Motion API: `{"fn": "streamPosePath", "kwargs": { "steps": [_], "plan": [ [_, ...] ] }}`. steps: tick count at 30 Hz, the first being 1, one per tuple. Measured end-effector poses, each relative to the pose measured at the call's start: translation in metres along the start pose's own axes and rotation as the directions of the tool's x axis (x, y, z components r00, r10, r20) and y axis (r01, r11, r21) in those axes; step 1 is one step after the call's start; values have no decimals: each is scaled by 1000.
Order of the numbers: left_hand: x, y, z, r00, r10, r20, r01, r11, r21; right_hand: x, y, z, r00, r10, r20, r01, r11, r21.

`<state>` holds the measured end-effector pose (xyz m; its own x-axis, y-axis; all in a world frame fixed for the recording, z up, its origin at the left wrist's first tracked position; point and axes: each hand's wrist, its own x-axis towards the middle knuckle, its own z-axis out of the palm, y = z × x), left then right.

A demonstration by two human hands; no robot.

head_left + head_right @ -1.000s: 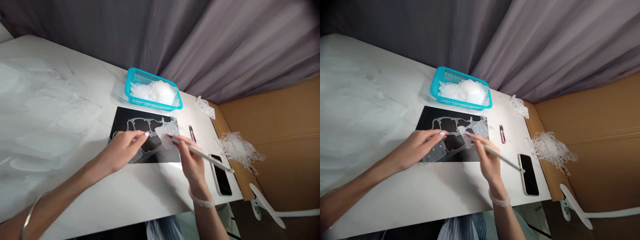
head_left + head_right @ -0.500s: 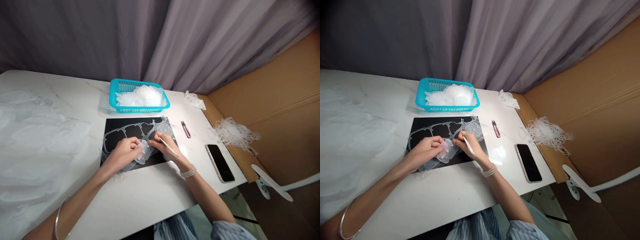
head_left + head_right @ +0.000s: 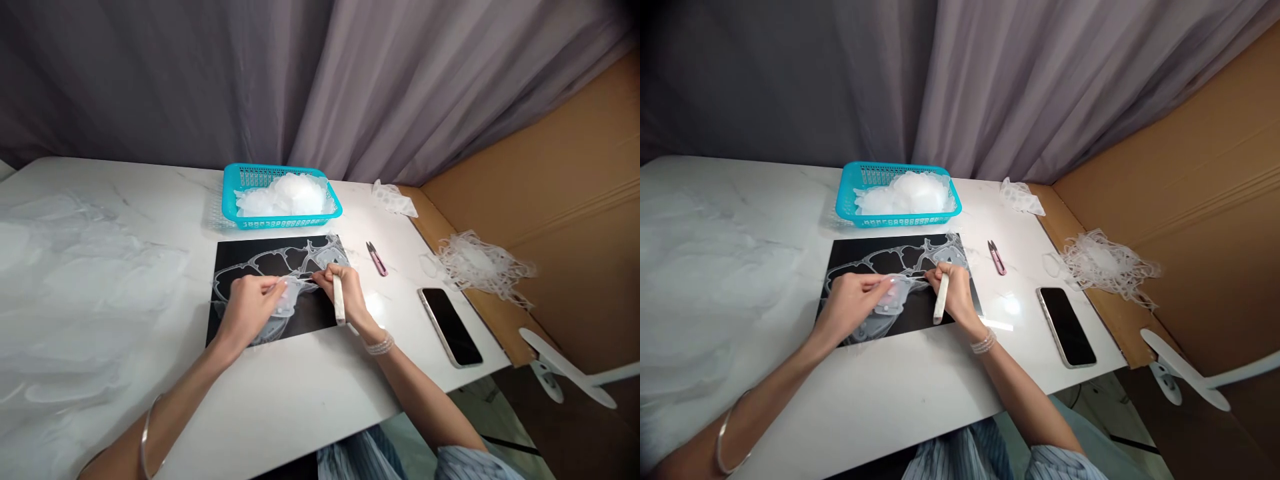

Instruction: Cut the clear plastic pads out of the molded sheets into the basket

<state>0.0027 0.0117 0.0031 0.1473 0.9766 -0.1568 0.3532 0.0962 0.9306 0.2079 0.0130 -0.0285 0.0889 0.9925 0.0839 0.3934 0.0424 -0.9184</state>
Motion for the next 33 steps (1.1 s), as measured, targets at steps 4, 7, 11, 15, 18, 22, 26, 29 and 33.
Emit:
{"fn": "streamPosePath", "kwargs": {
  "steps": [4, 7, 11, 15, 18, 22, 26, 29, 33],
  "plan": [
    [-3, -3, -32, 986, -110, -123, 76, 965, -251, 2, 1, -10, 998, -49, -38, 44, 993, -111],
    [-2, -3, -42, 991, -134, -25, 106, 873, -476, 4, -8, -13, 998, -59, -5, 57, 972, -227],
    [-5, 2, -39, 986, -85, 142, 152, 804, -575, -2, -35, -12, 995, -90, -42, 78, 969, -233],
    [-10, 6, -37, 965, -32, 259, 189, 768, -612, -15, -69, -6, 996, -60, 67, 53, 994, 96],
    [-11, 6, -38, 949, -4, 314, 209, 754, -622, -23, -87, 2, 986, -41, 165, -10, 954, 299],
    [-13, 5, -39, 944, 5, 329, 218, 739, -638, -27, -92, 9, 994, -28, 103, -14, 921, 390],
    [-15, 6, -40, 946, 14, 324, 210, 736, -644, -29, -87, 11, 999, -17, 44, -4, 900, 436],
    [-15, 7, -41, 948, 26, 316, 192, 748, -636, -30, -85, 11, 999, -33, 30, 16, 890, 457],
    [-16, 8, -42, 950, 50, 307, 156, 778, -608, -31, -84, 11, 998, -51, 26, 33, 887, 461]
  ]
}}
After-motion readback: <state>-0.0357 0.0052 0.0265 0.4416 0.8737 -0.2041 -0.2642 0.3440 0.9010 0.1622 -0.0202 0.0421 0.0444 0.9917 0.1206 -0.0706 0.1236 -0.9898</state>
